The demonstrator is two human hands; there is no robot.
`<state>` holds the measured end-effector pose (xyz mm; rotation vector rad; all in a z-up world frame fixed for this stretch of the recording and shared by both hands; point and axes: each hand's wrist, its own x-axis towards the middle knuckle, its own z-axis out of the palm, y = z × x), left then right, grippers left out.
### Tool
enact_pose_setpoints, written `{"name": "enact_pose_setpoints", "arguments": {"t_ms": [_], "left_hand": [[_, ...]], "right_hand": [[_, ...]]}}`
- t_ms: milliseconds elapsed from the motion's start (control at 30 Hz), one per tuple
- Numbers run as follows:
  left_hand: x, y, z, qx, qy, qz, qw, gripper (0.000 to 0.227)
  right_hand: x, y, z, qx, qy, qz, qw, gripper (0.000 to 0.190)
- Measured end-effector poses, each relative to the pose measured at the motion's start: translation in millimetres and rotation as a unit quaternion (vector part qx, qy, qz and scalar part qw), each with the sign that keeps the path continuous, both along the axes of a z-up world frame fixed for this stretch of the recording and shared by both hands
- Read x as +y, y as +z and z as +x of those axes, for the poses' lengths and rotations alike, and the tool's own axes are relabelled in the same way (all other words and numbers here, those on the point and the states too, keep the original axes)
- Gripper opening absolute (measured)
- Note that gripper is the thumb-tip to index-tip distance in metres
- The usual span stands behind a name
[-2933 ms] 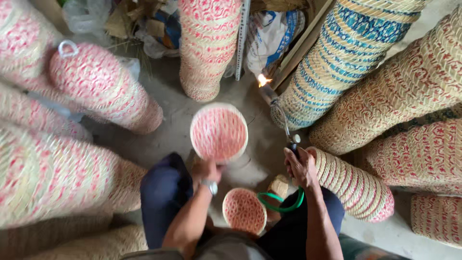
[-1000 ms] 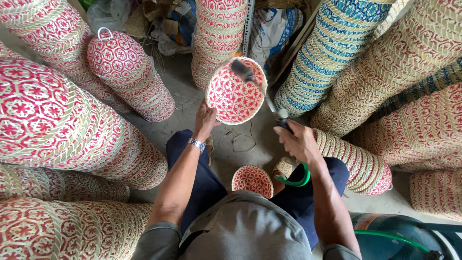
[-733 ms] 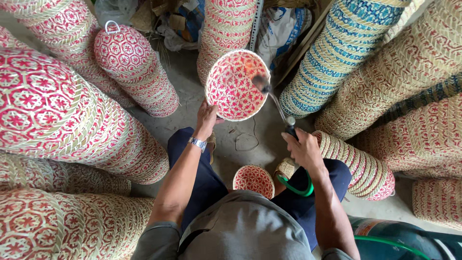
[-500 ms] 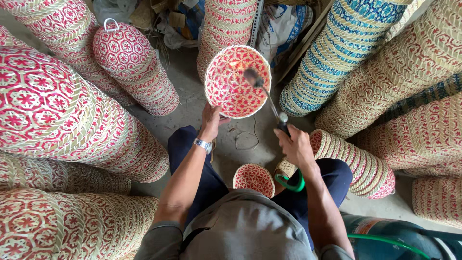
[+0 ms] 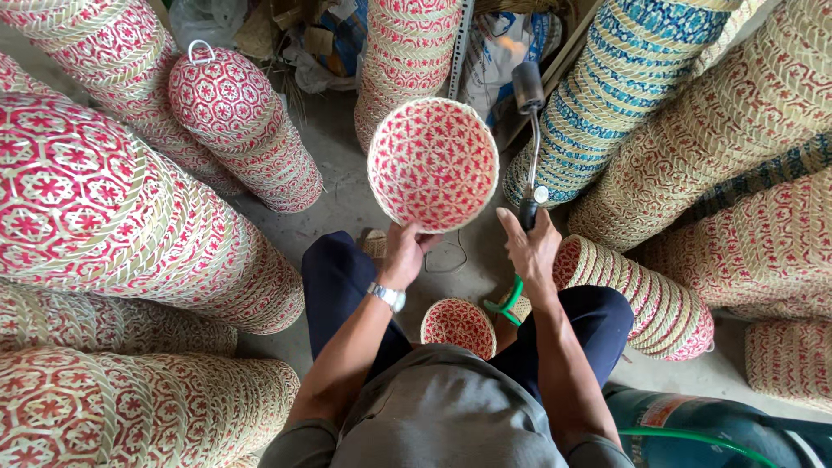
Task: The person sits on the floor and uses a blowtorch to apply flame to the surface of woven baskets. The person picks up each basket, rotates it to treat different sides, and places it back into a stack.
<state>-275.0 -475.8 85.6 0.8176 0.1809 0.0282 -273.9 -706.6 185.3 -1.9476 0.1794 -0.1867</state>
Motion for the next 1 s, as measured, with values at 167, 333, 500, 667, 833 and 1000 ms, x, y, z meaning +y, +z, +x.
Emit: {"name": "enact_pose_setpoints", "arguments": {"t_ms": [167,333,500,667,833,1000], "left_hand": [[-31,10,-33,-0.048,-0.056,-0.038,0.997,0.044],[11,32,-30,-0.025,0.014,0.256,0.966,0.088],[81,50,13,-0.110,-0.062,0.550,0.826,0.081],[81,32,27,-0.043,-0.152,0.602,0.783,0.037],[79,5,11,0.085,-0.088,0.278,0.953,0.029],[67,-3,9,0.038,-0.030,0.165,0.985,0.043]], "right_hand": [[0,-37,39,-0.091,0.008,-0.011,0.996,0.034],[-35,-45,54,-0.110,0.043,-0.095,0.988,0.029],[-59,-20,39,-0.101,0.120,-0.137,0.978,0.027],[-41,2,22,-0.051,0.117,-0.144,0.981,0.032],[-48,16,-15,0.012,0.107,-0.101,0.989,0.031],[-27,-6,-43,-0.089,0.243,-0.211,0.943,0.033]]}}
